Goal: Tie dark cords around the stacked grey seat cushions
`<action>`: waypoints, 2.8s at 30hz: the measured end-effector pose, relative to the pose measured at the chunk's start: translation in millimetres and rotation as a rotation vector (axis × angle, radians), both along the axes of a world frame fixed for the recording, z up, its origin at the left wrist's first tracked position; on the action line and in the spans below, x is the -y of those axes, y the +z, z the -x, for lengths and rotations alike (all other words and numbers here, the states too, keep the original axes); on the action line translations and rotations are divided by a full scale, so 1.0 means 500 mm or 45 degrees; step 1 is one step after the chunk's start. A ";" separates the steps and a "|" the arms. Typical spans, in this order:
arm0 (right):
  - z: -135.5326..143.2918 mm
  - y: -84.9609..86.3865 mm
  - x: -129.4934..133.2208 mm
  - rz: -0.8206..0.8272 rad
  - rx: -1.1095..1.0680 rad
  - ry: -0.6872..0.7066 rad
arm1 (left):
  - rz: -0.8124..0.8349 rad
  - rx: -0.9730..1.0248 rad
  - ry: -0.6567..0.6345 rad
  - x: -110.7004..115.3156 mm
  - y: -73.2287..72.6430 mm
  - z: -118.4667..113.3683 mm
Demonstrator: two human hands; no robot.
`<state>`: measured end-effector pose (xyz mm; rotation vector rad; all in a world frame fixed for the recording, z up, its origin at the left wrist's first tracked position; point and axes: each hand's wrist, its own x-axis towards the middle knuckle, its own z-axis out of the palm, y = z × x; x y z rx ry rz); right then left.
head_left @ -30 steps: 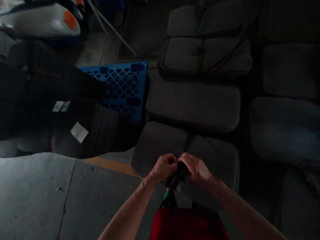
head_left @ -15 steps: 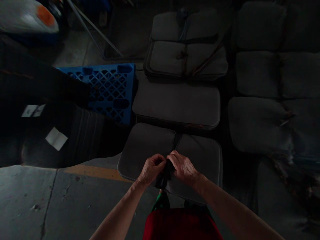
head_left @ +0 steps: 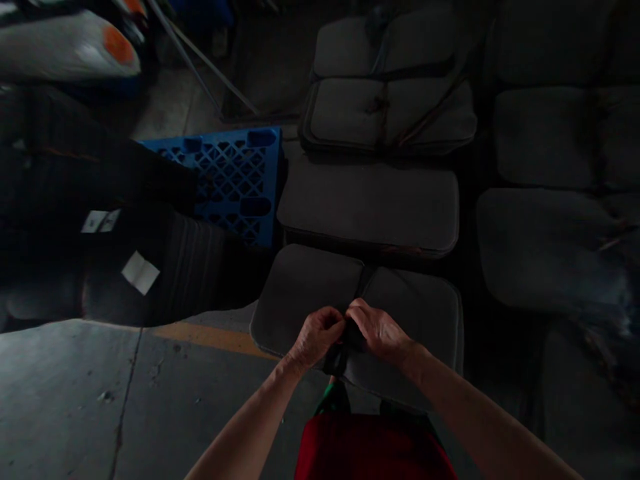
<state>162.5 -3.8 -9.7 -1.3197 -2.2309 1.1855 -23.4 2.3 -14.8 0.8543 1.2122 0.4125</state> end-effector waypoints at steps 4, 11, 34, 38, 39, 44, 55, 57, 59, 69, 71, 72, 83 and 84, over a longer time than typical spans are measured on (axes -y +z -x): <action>0.015 -0.023 0.021 -0.049 -0.015 -0.094 | -0.008 0.041 0.009 0.003 -0.005 0.003; 0.033 -0.041 0.025 -0.114 -0.044 -0.347 | 0.093 0.052 0.158 0.003 0.000 0.000; 0.029 -0.049 0.046 -0.429 -0.169 -0.439 | -0.202 0.003 0.100 0.017 -0.003 -0.008; 0.024 -0.052 0.052 -0.502 -0.164 -0.412 | -0.233 -0.056 -0.121 0.002 0.005 -0.001; 0.023 -0.053 0.053 -0.513 -0.157 -0.411 | -0.243 -0.076 -0.185 -0.005 0.008 0.001; 0.020 -0.056 0.054 -0.554 -0.133 -0.425 | -0.245 -0.109 -0.436 -0.037 0.022 0.008; 0.029 -0.049 0.041 -0.439 -0.118 -0.564 | -0.362 -0.219 -0.125 -0.020 0.013 0.001; 0.030 -0.045 0.039 -0.413 -0.126 -0.553 | -0.377 -0.261 -0.099 -0.015 0.010 -0.003; 0.029 -0.043 0.038 -0.392 -0.136 -0.540 | -0.418 -0.308 -0.101 -0.012 0.008 -0.007; 0.037 -0.050 0.039 -0.369 -0.033 -0.505 | -0.893 -0.593 -0.947 -0.100 0.046 0.021; 0.035 -0.051 0.043 -0.371 0.013 -0.472 | -0.974 -0.672 -1.219 -0.121 0.051 0.032; 0.032 -0.051 0.046 -0.370 0.051 -0.447 | -0.996 -0.703 -1.308 -0.127 0.052 0.037; -0.007 -0.001 0.014 0.052 -0.148 -0.528 | -1.021 -0.816 -1.116 -0.090 0.055 0.045; -0.013 0.005 0.006 0.103 -0.245 -0.670 | -1.048 -0.829 -1.067 -0.080 0.059 0.046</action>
